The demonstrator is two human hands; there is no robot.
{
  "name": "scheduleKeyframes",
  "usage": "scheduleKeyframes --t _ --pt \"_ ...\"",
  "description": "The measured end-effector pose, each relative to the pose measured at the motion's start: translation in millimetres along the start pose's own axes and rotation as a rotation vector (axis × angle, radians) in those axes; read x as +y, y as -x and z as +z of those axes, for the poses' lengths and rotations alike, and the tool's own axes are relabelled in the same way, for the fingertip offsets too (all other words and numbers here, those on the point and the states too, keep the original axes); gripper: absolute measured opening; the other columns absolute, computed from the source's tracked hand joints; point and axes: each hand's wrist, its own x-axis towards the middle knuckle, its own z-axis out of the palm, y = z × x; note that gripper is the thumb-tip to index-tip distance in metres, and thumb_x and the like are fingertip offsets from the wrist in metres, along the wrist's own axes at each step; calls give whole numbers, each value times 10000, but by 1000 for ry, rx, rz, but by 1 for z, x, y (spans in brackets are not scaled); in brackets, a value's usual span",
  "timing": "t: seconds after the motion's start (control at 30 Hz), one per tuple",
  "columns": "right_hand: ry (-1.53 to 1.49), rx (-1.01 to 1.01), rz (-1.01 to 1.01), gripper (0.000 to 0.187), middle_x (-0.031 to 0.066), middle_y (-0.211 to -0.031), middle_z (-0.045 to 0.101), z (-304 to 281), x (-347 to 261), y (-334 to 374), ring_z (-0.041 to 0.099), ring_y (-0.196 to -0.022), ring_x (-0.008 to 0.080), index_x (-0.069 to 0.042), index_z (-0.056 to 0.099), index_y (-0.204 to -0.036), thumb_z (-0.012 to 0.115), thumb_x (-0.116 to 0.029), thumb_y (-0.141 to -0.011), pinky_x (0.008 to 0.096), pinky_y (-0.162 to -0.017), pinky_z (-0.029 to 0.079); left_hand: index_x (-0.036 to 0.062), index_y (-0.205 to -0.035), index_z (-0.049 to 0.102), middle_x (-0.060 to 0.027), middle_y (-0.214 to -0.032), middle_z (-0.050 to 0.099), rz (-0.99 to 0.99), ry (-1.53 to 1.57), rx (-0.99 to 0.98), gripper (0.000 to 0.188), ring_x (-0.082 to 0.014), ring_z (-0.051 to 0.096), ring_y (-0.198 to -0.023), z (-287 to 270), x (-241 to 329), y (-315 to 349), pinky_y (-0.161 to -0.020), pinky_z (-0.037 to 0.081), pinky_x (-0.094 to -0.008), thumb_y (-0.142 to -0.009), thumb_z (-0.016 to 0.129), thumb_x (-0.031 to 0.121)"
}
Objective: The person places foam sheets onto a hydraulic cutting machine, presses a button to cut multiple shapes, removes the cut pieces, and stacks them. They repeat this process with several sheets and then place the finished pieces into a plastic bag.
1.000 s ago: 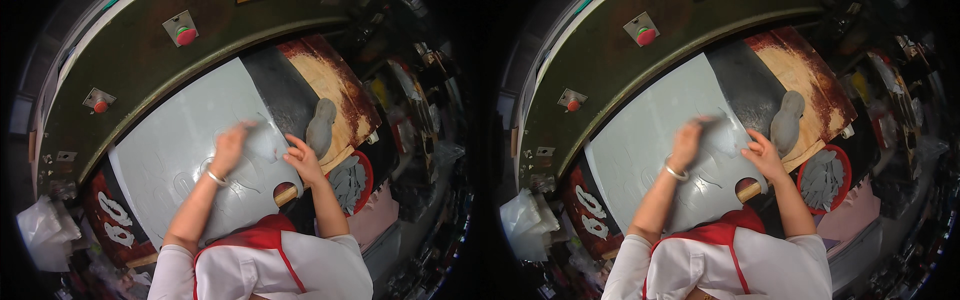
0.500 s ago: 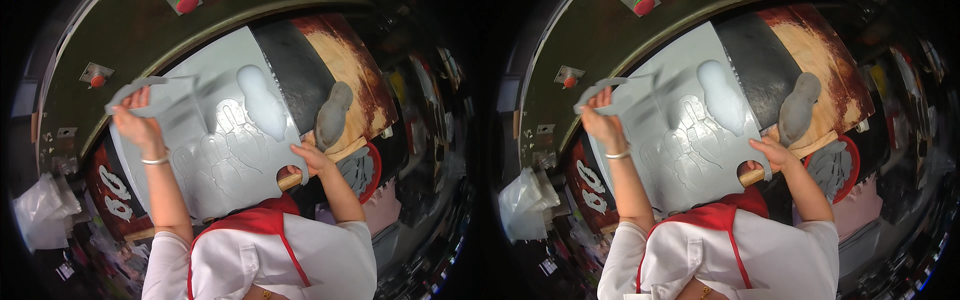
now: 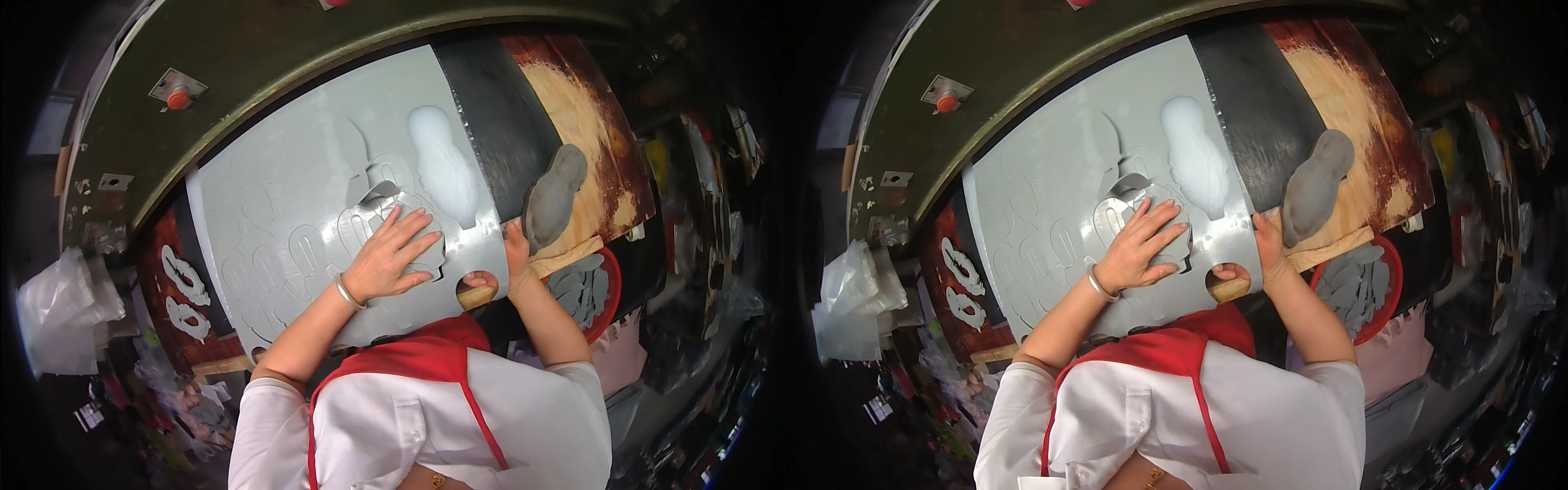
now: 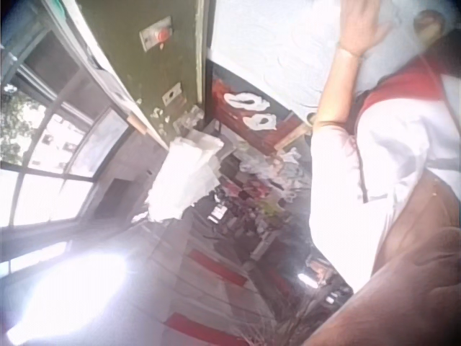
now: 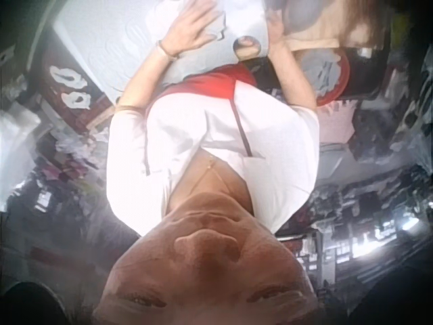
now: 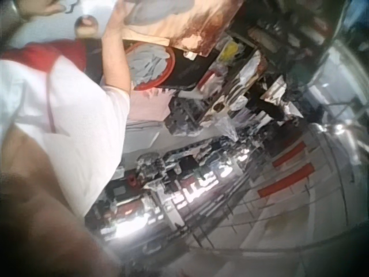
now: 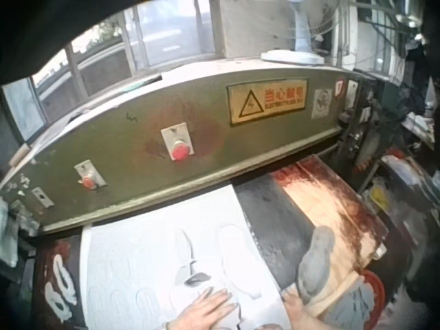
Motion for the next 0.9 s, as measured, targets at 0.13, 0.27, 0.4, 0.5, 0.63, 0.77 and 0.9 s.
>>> scheduleKeyframes --t 0.13,0.27,0.4,0.5,0.63,0.77,0.9 --pt "-15 -9 -33 745 319 -1340 414 11 10 -13 581 -769 248 -26 336 -1404 516 -475 -837 330 -590 443 45 -1230 555 -184 -1324 498 0 51 -43 495 -361 459 -1264 -4 -15 7 -1065 353 -503 -773 678 191" --pt "436 320 -83 576 313 -1237 516 33 -2 -6 586 -687 200 -24 384 -1386 474 -322 -902 279 -594 489 28 -1047 587 -98 -1019 612 -555 335 372 224 -207 579 -990 -22 -27 -10 -878 457 -370 -919 561 210" --pt "1562 827 -414 442 177 -1085 613 60 -4 5 619 -733 220 25 538 -1227 661 -121 -828 283 -593 507 8 -1055 545 -60 -931 607 -468 486 1286 359 -127 544 -854 -110 -52 -42 -733 466 -281 -961 547 354" --pt "1856 750 -459 406 168 -1020 609 80 22 -4 618 -737 241 26 553 -1172 681 -129 -820 285 -586 509 -6 -1052 534 -72 -990 623 -45 328 1308 246 -146 593 -883 -192 -58 -43 -783 504 -296 -975 533 228" --pt "1936 533 -111 349 171 -977 600 95 50 -36 618 -685 242 36 564 -1070 652 -233 -865 280 -516 497 -15 -1139 579 -101 -1056 659 -30 -244 933 276 -219 649 -934 -190 -36 -12 -849 510 -322 -875 514 -64" --pt "1155 639 576 503 162 -822 604 77 33 -73 591 -533 210 18 555 -878 471 -472 -954 277 -389 444 100 -1175 622 -118 -1133 629 184 -249 78 604 -279 621 -1034 -83 -1 44 -883 528 -375 -579 647 4" --pt "811 446 610 607 96 -485 482 46 23 -85 536 -449 177 -44 500 -672 303 -522 -991 275 -363 390 143 -1248 565 -188 -1343 451 150 -9 -119 671 -356 469 -1228 -35 3 83 -1060 396 -455 -595 718 135"
